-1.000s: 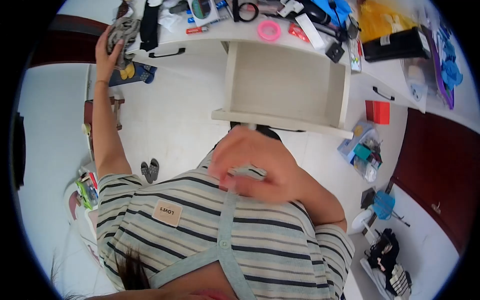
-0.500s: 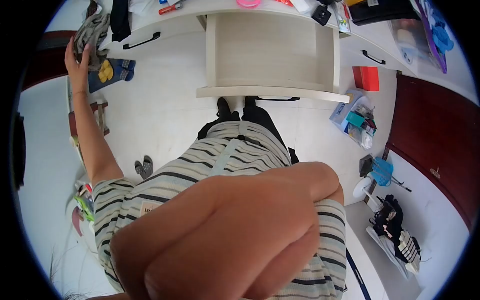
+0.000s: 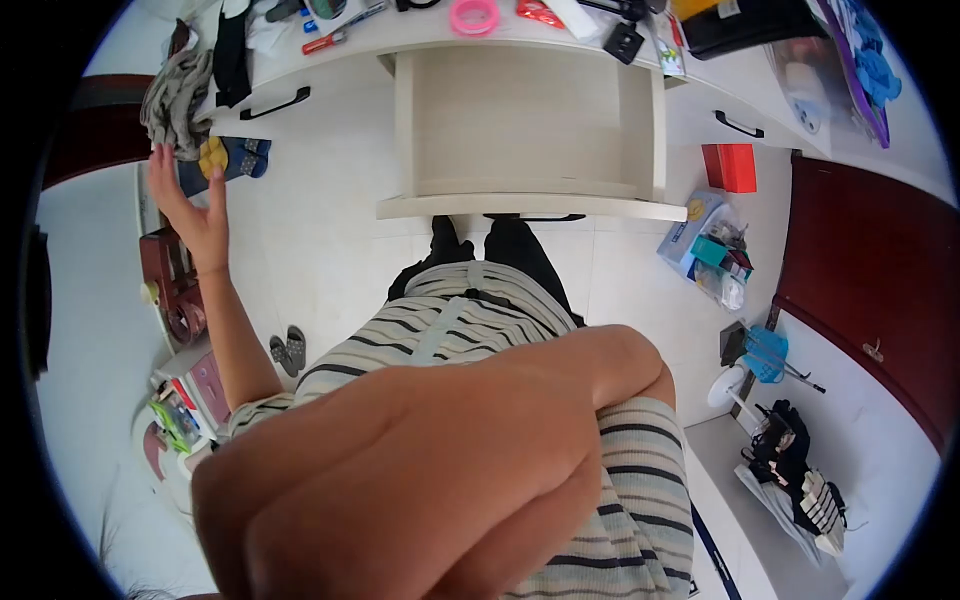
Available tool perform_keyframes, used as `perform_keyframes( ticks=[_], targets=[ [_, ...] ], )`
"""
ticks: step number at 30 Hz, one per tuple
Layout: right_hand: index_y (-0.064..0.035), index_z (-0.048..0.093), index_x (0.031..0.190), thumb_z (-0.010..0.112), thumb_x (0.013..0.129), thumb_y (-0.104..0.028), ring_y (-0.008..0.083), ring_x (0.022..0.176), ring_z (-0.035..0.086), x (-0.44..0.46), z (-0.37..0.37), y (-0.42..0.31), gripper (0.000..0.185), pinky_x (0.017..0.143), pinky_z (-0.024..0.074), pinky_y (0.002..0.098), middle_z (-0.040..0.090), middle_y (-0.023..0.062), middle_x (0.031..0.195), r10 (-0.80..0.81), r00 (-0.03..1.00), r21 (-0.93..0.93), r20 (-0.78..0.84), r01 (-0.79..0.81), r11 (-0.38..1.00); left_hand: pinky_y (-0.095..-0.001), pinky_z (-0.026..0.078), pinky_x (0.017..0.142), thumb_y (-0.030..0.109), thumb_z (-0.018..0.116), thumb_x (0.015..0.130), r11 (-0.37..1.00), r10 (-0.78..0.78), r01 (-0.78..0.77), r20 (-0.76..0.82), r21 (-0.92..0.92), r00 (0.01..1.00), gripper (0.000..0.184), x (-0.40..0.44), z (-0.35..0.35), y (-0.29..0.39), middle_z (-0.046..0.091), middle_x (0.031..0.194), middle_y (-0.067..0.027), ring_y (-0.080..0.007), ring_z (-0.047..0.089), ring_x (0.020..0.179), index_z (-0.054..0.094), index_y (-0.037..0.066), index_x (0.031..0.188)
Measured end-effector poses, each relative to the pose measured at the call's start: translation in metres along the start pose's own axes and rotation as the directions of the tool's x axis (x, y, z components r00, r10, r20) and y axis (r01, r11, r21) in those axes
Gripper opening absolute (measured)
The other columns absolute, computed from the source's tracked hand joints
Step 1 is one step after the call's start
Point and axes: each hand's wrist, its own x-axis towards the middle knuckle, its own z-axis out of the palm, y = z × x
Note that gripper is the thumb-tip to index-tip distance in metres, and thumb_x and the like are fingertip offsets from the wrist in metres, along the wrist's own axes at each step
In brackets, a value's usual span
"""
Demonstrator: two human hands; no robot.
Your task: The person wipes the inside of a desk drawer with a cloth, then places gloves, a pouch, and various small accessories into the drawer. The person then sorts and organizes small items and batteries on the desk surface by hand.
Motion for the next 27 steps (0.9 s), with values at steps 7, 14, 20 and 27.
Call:
perform_keyframes(
  ticks=[7,14,20,27],
  targets=[
    [-0.0032,0.06,0.088,0.06,0.083,-0.004,0.0263,0.077,0.059,0.121,-0.051,-0.067,0.005,0.067,0.0479,0.0346,0.061,0.011,0.083,0.443,0.328,-0.499,0.834,0.107,0.86,-0.0448,0.033,0.106,0.008,0.072,0.076,0.983,0.104,-0.076,0.174,-0.165,0.979,0.048,0.017,0.026,0.113,0.053,0.131,-0.012,-0.0341,0.044,0.126,0.057,0.007,0.122],
    [-0.0081,0.061,0.105,0.068,0.077,-0.009,0.026,0.094,0.061,0.219,-0.146,-0.157,0.029,0.075,0.0523,0.0358,0.059,0.0085,0.106,0.238,0.66,-0.305,0.713,0.597,-0.742,-0.0422,0.038,0.102,0.01,0.073,0.074,0.954,0.197,-0.123,0.262,-0.274,0.945,0.045,0.063,0.105,0.18,0.058,0.123,-0.0076,-0.0305,0.049,0.12,0.06,0.009,0.116],
    [-0.0075,0.06,0.106,0.07,0.078,-0.014,0.026,0.097,0.06,0.257,-0.156,-0.17,0.03,0.077,0.0527,0.0354,0.058,0.0078,0.11,0.183,0.647,-0.303,0.74,0.563,-0.769,-0.0415,0.043,0.094,0.006,0.071,0.074,0.974,0.199,-0.16,0.273,-0.158,0.941,0.037,0.079,0.148,0.185,0.061,0.114,-0.0117,-0.0324,0.054,0.109,0.061,0.007,0.111],
    [-0.0071,0.06,0.11,0.067,0.081,-0.012,0.0258,0.1,0.06,0.27,-0.169,-0.175,0.031,0.078,0.0529,0.0352,0.058,0.0081,0.113,0.19,0.667,-0.292,0.72,0.539,-0.79,-0.0394,0.049,0.081,0.004,0.068,0.07,0.966,0.238,-0.21,0.203,-0.148,0.95,0.026,0.085,0.152,0.185,0.06,0.096,-0.0091,-0.0301,0.057,0.096,0.06,0.006,0.095]
  ],
)
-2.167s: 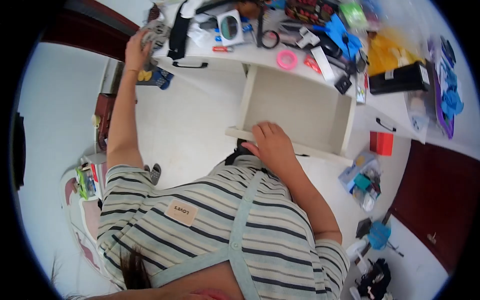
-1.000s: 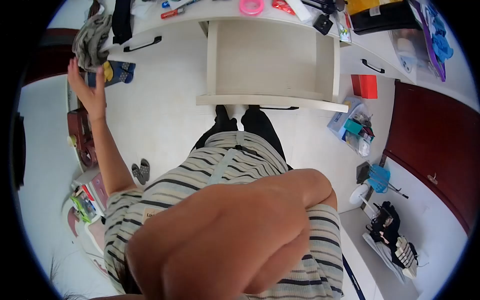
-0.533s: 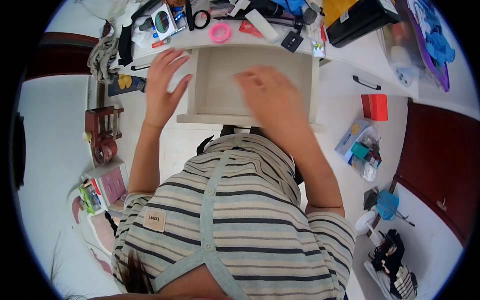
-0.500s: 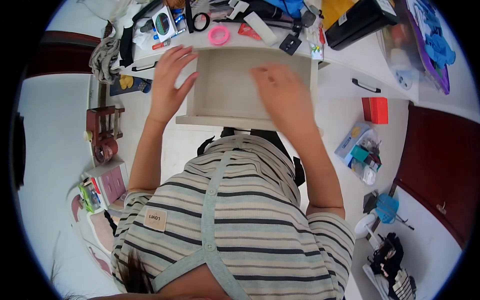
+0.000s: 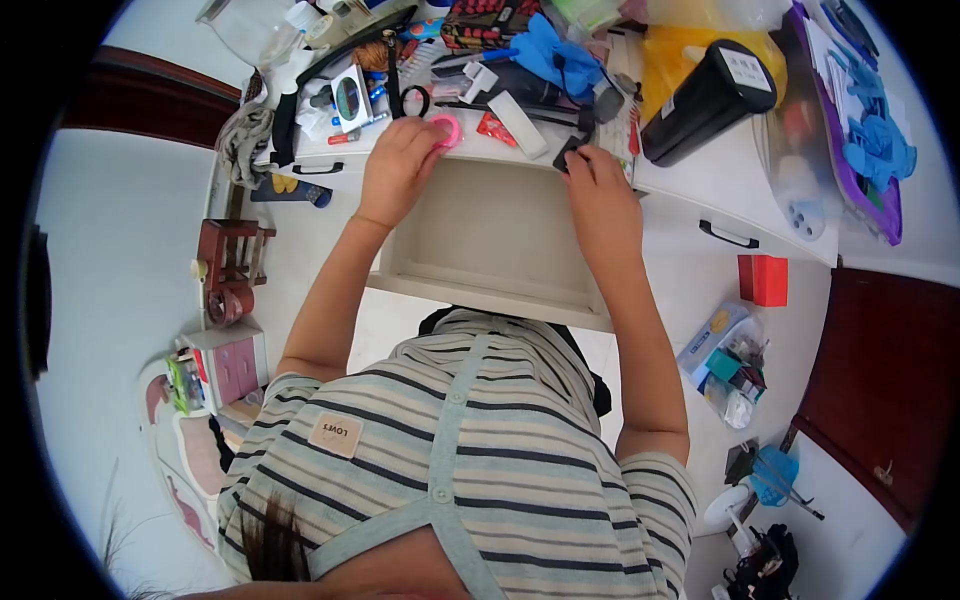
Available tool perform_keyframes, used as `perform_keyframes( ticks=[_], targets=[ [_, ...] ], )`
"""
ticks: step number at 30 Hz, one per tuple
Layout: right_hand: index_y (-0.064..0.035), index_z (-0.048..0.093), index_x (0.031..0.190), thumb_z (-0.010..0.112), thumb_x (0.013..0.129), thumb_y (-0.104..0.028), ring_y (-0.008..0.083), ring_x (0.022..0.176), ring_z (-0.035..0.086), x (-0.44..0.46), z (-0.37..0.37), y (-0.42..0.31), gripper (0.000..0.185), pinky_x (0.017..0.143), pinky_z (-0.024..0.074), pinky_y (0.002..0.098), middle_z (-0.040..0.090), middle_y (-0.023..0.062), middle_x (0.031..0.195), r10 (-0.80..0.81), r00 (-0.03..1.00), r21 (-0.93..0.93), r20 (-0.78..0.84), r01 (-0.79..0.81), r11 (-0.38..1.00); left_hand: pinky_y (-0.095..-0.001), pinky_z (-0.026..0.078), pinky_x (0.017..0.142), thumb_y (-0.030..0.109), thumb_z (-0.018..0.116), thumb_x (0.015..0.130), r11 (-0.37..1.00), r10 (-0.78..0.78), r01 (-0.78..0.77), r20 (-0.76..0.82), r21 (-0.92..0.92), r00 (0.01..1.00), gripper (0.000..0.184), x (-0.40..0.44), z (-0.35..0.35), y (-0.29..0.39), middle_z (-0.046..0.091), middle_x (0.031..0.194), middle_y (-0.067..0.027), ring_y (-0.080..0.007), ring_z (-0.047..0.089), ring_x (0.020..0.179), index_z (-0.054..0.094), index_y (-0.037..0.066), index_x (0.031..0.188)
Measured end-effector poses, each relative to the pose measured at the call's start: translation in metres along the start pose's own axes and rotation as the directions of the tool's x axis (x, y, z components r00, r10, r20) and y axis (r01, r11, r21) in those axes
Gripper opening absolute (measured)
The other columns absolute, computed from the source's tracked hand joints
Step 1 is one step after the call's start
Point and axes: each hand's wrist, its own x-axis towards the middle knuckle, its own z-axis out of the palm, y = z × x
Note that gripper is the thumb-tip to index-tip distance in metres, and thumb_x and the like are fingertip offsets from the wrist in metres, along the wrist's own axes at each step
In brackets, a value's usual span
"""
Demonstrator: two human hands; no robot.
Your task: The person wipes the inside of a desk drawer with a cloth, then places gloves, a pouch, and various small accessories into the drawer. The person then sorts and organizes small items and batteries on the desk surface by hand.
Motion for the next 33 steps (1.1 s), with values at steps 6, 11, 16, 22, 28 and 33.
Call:
perform_keyframes(
  ticks=[6,11,16,22,28,33],
  targets=[
    [-0.0056,0.062,0.112,0.064,0.084,-0.008,0.0279,0.103,0.06,-0.004,-0.009,-0.01,0.028,0.083,0.0516,0.0359,0.058,0.0093,0.117,0.075,0.997,0.018,0.028,-0.076,0.997,-0.0384,0.05,0.083,0.002,0.069,0.072,0.997,-0.058,0.053,-0.087,-0.057,0.995,0.029,-0.024,-0.014,0.01,0.063,0.1,-0.0083,-0.0293,0.059,0.098,0.061,0.008,0.1],
    [-0.0057,0.062,0.111,0.064,0.083,-0.006,0.0295,0.1,0.06,-0.02,-0.014,-0.025,0.028,0.082,0.0509,0.0368,0.058,0.0104,0.116,0.053,0.997,0.064,-0.063,-0.049,0.997,-0.0358,0.05,0.087,0.004,0.067,0.071,0.989,0.096,-0.1,-0.042,-0.11,0.995,0.029,-0.064,-0.032,0.038,0.063,0.101,-0.0056,-0.0259,0.059,0.099,0.062,0.009,0.099],
    [-0.0065,0.061,0.109,0.065,0.083,-0.009,0.031,0.094,0.061,-0.04,0.005,-0.039,0.027,0.077,0.0515,0.0379,0.058,0.0128,0.111,-0.079,0.956,0.261,0.284,0.003,0.965,-0.0346,0.048,0.089,0.008,0.06,0.075,0.968,0.171,-0.103,0.298,-0.231,0.939,0.024,-0.082,-0.021,0.039,0.061,0.1,-0.0039,-0.0233,0.057,0.103,0.06,0.009,0.099],
    [-0.0054,0.055,0.116,0.064,0.085,-0.011,0.0289,0.093,0.063,-0.03,0.029,-0.078,0.033,0.079,0.0515,0.0372,0.062,0.0143,0.103,-0.141,0.738,0.468,0.66,-0.259,0.845,-0.0358,0.048,0.085,0.01,0.058,0.075,0.945,0.206,-0.074,0.401,-0.32,0.893,0.019,-0.079,-0.005,0.03,0.059,0.099,-0.0032,-0.0221,0.057,0.096,0.059,0.01,0.094],
    [-0.0058,0.054,0.12,0.062,0.088,-0.012,0.0261,0.086,0.065,-0.039,0.054,-0.074,0.034,0.079,0.0515,0.0365,0.064,0.0153,0.098,-0.12,0.661,0.53,0.74,-0.464,0.71,-0.0359,0.048,0.084,0.018,0.061,0.081,0.877,0.042,0.182,0.45,-0.444,0.892,0.019,-0.083,-0.003,0.034,0.06,0.1,-0.0052,-0.0235,0.056,0.095,0.06,0.009,0.098],
    [-0.0062,0.057,0.113,0.06,0.087,-0.019,0.0327,0.085,0.066,-0.034,0.041,-0.073,0.029,0.076,0.0512,0.0409,0.066,0.0173,0.095,-0.056,0.635,0.316,0.77,-0.304,0.899,-0.0374,0.046,0.09,0.028,0.06,0.088,0.851,-0.063,0.286,0.454,-0.441,0.889,0.029,-0.097,-0.026,0.025,0.062,0.101,-0.0075,-0.028,0.056,0.102,0.061,0.007,0.107]
  ],
)
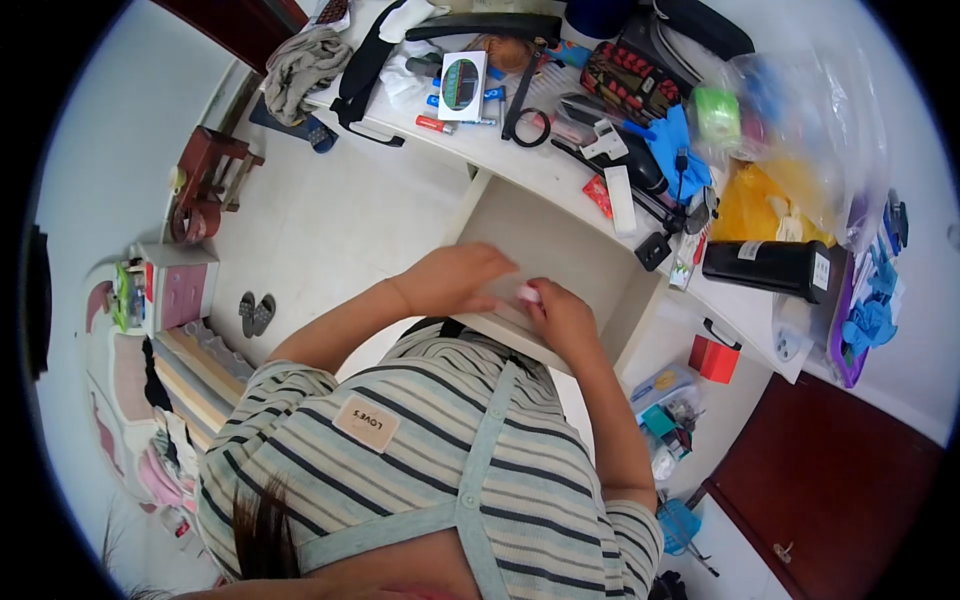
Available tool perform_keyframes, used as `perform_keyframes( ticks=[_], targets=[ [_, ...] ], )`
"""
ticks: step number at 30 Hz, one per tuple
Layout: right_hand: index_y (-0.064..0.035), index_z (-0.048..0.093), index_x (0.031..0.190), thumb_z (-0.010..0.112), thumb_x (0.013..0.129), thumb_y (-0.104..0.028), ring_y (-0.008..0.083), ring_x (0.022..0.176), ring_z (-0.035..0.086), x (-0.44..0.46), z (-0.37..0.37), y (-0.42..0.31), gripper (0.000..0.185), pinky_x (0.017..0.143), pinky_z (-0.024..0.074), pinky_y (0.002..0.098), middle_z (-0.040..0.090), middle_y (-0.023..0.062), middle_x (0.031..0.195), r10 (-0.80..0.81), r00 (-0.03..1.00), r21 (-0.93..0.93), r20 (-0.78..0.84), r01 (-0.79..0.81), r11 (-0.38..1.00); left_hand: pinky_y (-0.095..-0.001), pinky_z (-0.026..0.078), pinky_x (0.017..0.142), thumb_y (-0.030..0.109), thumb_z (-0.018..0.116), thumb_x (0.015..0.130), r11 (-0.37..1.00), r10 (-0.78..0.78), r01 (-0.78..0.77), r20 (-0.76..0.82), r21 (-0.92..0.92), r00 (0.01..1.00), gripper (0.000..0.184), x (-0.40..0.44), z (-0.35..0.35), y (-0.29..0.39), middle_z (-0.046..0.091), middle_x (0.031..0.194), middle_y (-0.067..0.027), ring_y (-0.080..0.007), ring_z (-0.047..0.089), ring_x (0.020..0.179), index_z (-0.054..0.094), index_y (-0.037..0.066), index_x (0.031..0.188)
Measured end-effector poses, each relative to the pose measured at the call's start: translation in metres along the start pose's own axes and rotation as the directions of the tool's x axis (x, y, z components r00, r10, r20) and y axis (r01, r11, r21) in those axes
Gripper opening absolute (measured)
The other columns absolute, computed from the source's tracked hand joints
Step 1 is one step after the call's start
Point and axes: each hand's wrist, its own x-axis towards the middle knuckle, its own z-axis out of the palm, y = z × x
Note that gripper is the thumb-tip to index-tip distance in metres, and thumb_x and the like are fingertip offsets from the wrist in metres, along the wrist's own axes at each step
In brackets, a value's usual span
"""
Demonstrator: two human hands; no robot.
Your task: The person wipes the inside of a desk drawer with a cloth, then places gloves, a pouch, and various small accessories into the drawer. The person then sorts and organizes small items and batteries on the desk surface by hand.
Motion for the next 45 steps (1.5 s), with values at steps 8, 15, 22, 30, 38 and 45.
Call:
perform_keyframes(
  ticks=[8,15,22,30,38,45],
  targets=[
    [-0.0081,0.059,0.11,0.062,0.086,-0.024,0.0333,0.084,0.065,-0.002,-0.001,-0.001,0.029,0.074,0.0509,0.0413,0.067,0.0155,0.092,-0.016,1.0,-0.152,-0.006,0.015,0.988,-0.043,0.041,0.099,0.018,0.057,0.084,0.876,0.328,-0.317,0.031,0.364,0.944,0.016,-0.022,-0.031,-0.035,0.061,0.089,-0.0086,-0.0279,0.056,0.098,0.063,0.008,0.094],
    [-0.0084,0.059,0.115,0.063,0.086,-0.019,0.0309,0.079,0.065,-0.002,0.005,0.004,0.031,0.073,0.0515,0.0375,0.067,0.0158,0.094,-0.037,0.999,-0.101,-0.017,0.035,0.994,-0.0397,0.042,0.09,0.017,0.065,0.081,0.787,0.288,0.148,-0.569,0.599,0.771,0.028,0.038,-0.154,-0.062,0.06,0.093,-0.0055,-0.0278,0.055,0.098,0.063,0.013,0.109],
    [-0.0083,0.059,0.117,0.062,0.083,-0.013,0.0304,0.086,0.064,-0.003,0.008,0.015,0.035,0.078,0.0514,0.0366,0.065,0.0154,0.101,-0.068,0.998,-0.061,0.01,0.069,0.996,-0.038,0.041,0.097,0.015,0.064,0.082,0.621,0.314,0.116,-0.381,0.776,0.87,0.03,0.118,-0.194,-0.128,0.062,0.104,-0.0043,-0.0264,0.056,0.103,0.062,0.012,0.111],
    [-0.0122,0.059,0.117,0.063,0.082,-0.017,0.0332,0.095,0.062,-0.002,0.016,0.026,0.036,0.083,0.05,0.0416,0.065,0.0141,0.104,-0.026,1.0,-0.104,0.0,0.026,0.994,-0.0394,0.05,0.073,0.013,0.058,0.088,0.762,0.304,0.247,-0.668,0.598,0.679,0.022,0.118,-0.202,-0.118,0.065,0.095,-0.0103,-0.0306,0.062,0.089,0.062,0.014,0.11],
    [-0.0137,0.058,0.118,0.061,0.085,-0.024,0.0339,0.096,0.063,-0.004,0.013,0.021,0.035,0.082,0.051,0.0422,0.064,0.0152,0.103,0.04,0.999,-0.145,0.034,-0.035,0.989,-0.0278,0.049,0.072,0.01,0.059,0.092,0.863,0.374,0.21,-0.861,0.459,0.345,0.016,0.065,-0.219,-0.066,0.067,0.093,-0.0094,-0.0205,0.064,0.081,0.063,0.005,0.107],
    [-0.0131,0.057,0.12,0.06,0.087,-0.029,0.0342,0.096,0.062,-0.002,0.012,0.016,0.037,0.082,0.0508,0.0423,0.064,0.0168,0.106,0.102,0.991,-0.15,0.083,-0.089,0.985,-0.0312,0.05,0.071,0.003,0.058,0.088,0.999,-0.022,-0.011,-0.604,-0.051,0.797,0.016,0.008,-0.092,0.013,0.063,0.091,-0.0104,-0.0234,0.062,0.079,0.063,0.004,0.104]
  ],
)
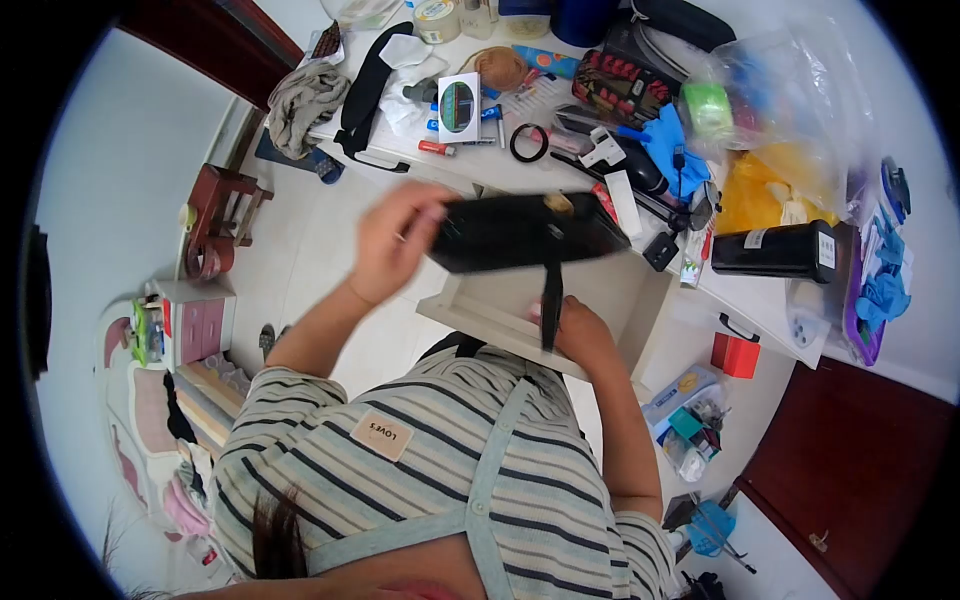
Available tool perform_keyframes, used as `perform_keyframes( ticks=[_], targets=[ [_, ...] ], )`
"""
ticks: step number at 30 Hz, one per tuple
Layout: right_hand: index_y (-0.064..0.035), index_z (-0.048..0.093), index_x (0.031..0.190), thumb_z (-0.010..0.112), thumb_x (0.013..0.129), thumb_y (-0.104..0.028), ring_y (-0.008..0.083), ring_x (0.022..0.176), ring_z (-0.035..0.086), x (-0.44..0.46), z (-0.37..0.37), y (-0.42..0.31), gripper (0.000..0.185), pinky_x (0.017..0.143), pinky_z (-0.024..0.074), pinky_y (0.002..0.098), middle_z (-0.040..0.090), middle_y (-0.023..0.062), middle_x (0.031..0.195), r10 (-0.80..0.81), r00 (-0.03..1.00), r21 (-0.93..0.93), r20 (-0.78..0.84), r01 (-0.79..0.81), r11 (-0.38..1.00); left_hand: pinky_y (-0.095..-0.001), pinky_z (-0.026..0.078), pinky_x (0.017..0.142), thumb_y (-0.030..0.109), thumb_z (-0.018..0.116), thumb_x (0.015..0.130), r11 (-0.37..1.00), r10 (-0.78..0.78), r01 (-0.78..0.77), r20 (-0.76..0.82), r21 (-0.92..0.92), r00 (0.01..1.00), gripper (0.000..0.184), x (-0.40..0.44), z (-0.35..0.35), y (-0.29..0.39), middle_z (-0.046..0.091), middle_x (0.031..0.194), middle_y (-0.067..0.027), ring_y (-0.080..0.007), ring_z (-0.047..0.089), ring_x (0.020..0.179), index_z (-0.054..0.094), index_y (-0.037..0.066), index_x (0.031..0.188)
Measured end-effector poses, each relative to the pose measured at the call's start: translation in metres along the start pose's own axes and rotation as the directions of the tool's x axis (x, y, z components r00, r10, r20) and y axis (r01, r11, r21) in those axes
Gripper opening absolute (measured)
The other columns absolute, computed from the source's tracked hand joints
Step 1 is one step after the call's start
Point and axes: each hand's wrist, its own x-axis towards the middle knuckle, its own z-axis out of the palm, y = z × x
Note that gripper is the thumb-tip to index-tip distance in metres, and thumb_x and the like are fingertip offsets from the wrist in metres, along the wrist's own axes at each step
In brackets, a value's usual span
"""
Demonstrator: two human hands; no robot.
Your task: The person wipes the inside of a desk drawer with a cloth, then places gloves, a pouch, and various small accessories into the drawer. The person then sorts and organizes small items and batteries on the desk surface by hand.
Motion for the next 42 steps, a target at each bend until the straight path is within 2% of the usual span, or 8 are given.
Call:
perform_keyframes(
  ticks=[3,8,11,22,24,30,37,42],
  targets=[
    [-0.0068,0.059,0.116,0.061,0.087,-0.027,0.0371,0.092,0.063,0.008,0.009,0.016,0.036,0.08,0.0505,0.0409,0.063,0.0199,0.103,0.001,0.996,0.027,0.091,-0.003,1.0,-0.0376,0.051,0.071,0.006,0.059,0.087,0.993,-0.1,0.109,0.189,-0.041,0.977,0.017,-0.031,0.033,0.005,0.063,0.094,-0.0133,-0.0317,0.063,0.083,0.061,0.006,0.104],
    [-0.0033,0.059,0.115,0.061,0.087,-0.033,0.0392,0.089,0.063,0.001,0.007,0.007,0.041,0.078,0.0509,0.0446,0.065,0.0211,0.099,-0.088,0.986,0.046,-0.142,0.095,0.994,-0.0361,0.052,0.063,0.006,0.057,0.078,0.956,-0.009,-0.107,0.392,0.274,0.92,0.031,-0.052,0.056,-0.009,0.058,0.09,-0.0077,-0.0259,0.062,0.08,0.055,0.008,0.108],
    [-0.0013,0.059,0.114,0.062,0.086,-0.031,0.0396,0.088,0.063,0.002,0.004,0.011,0.041,0.079,0.0508,0.0443,0.064,0.0216,0.102,-0.086,0.994,0.079,-0.063,0.091,0.993,-0.0347,0.052,0.062,0.009,0.057,0.077,0.896,0.02,-0.23,0.482,0.38,0.876,0.03,-0.059,0.069,-0.012,0.057,0.087,-0.0071,-0.0234,0.061,0.08,0.055,0.007,0.107],
    [-0.0059,0.065,0.105,0.063,0.084,-0.028,0.0375,0.088,0.063,-0.005,-0.008,0.003,0.031,0.077,0.0503,0.0446,0.066,0.0222,0.09,0.07,0.997,-0.038,0.02,-0.069,0.997,-0.0376,0.052,0.072,0.032,0.062,0.085,0.973,0.045,-0.2,0.748,0.119,0.662,0.03,-0.066,0.082,0.011,0.059,0.09,-0.0087,-0.0265,0.059,0.086,0.059,0.007,0.1],
    [-0.0043,0.065,0.101,0.062,0.085,-0.03,0.0371,0.086,0.064,-0.009,-0.012,0.001,0.03,0.075,0.0504,0.0454,0.066,0.0204,0.092,0.051,0.999,-0.012,0.008,-0.051,0.999,-0.0384,0.051,0.074,0.033,0.064,0.085,0.995,0.098,-0.093,0.634,-0.042,0.767,0.033,-0.06,0.078,-0.004,0.06,0.095,-0.0091,-0.0281,0.06,0.09,0.06,0.008,0.106],
    [-0.0028,0.061,0.093,0.061,0.086,-0.035,0.0358,0.084,0.064,-0.009,-0.007,-0.003,0.033,0.074,0.0502,0.0455,0.065,0.0174,0.092,0.084,0.989,-0.056,-0.118,-0.091,0.994,-0.038,0.051,0.074,0.036,0.076,0.074,0.858,0.077,-0.011,-0.108,0.514,0.991,0.048,0.033,0.019,-0.045,0.061,0.092,-0.0103,-0.0285,0.06,0.087,0.058,0.005,0.107],
    [-0.0032,0.06,0.094,0.063,0.085,-0.033,0.036,0.084,0.064,-0.01,-0.009,-0.004,0.031,0.074,0.0501,0.0456,0.065,0.0175,0.092,0.095,0.988,-0.027,-0.117,-0.099,0.995,-0.0385,0.05,0.075,0.045,0.079,0.067,0.724,-0.057,0.145,-0.152,0.674,0.987,0.065,0.077,0.039,-0.083,0.059,0.098,-0.0154,-0.0317,0.06,0.089,0.053,0.001,0.107],
    [-0.0033,0.06,0.093,0.063,0.085,-0.031,0.0359,0.086,0.064,-0.01,-0.008,-0.006,0.029,0.074,0.0502,0.0454,0.065,0.0173,0.095,0.111,0.983,-0.047,-0.149,-0.119,0.992,-0.0418,0.05,0.076,0.031,0.078,0.07,0.743,-0.156,0.205,-0.133,0.637,0.979,0.058,0.075,0.047,-0.089,0.055,0.111,-0.0176,-0.0342,0.061,0.094,0.05,0.002,0.112]
  ],
)
